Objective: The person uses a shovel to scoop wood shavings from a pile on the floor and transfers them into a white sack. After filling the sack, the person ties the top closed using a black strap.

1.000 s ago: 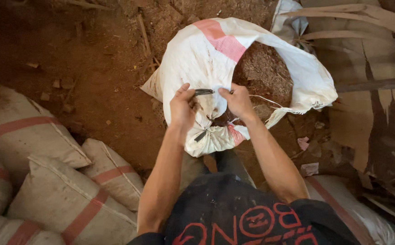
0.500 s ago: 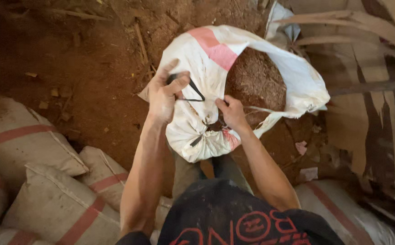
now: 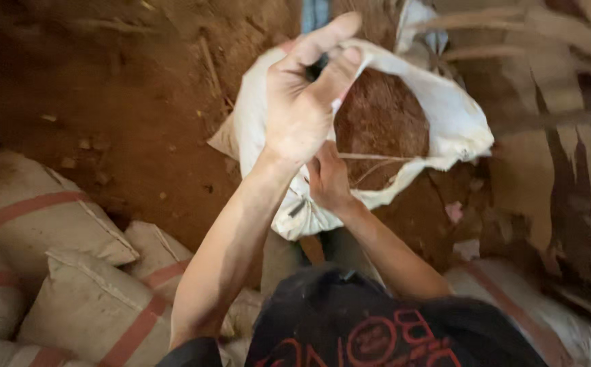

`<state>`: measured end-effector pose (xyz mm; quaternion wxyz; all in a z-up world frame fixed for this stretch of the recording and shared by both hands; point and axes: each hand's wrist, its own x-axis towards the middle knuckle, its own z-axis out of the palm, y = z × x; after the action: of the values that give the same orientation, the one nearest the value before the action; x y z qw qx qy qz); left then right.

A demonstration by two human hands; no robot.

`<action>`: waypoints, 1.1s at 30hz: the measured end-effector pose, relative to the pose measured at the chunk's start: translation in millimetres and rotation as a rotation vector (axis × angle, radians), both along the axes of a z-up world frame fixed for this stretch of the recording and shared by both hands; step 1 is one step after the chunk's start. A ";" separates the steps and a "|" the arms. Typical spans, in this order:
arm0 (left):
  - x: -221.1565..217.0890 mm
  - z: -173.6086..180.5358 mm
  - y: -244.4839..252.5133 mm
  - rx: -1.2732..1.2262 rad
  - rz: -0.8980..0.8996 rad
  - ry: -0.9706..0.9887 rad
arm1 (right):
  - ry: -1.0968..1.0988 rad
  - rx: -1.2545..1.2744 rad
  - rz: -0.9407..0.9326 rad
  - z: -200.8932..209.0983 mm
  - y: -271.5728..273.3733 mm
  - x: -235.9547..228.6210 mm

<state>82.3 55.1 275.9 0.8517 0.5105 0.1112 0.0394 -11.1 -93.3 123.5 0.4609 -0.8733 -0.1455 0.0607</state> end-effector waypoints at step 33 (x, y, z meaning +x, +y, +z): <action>-143.3 -345.0 -72.0 1.306 -0.286 -0.092 | 0.679 0.675 -0.585 -108.1 95.5 211.4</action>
<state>-61.0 -16.9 -69.1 0.3687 0.9286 -0.0409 0.0069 200.3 2.1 15.4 0.7334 -0.6129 0.2480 0.1580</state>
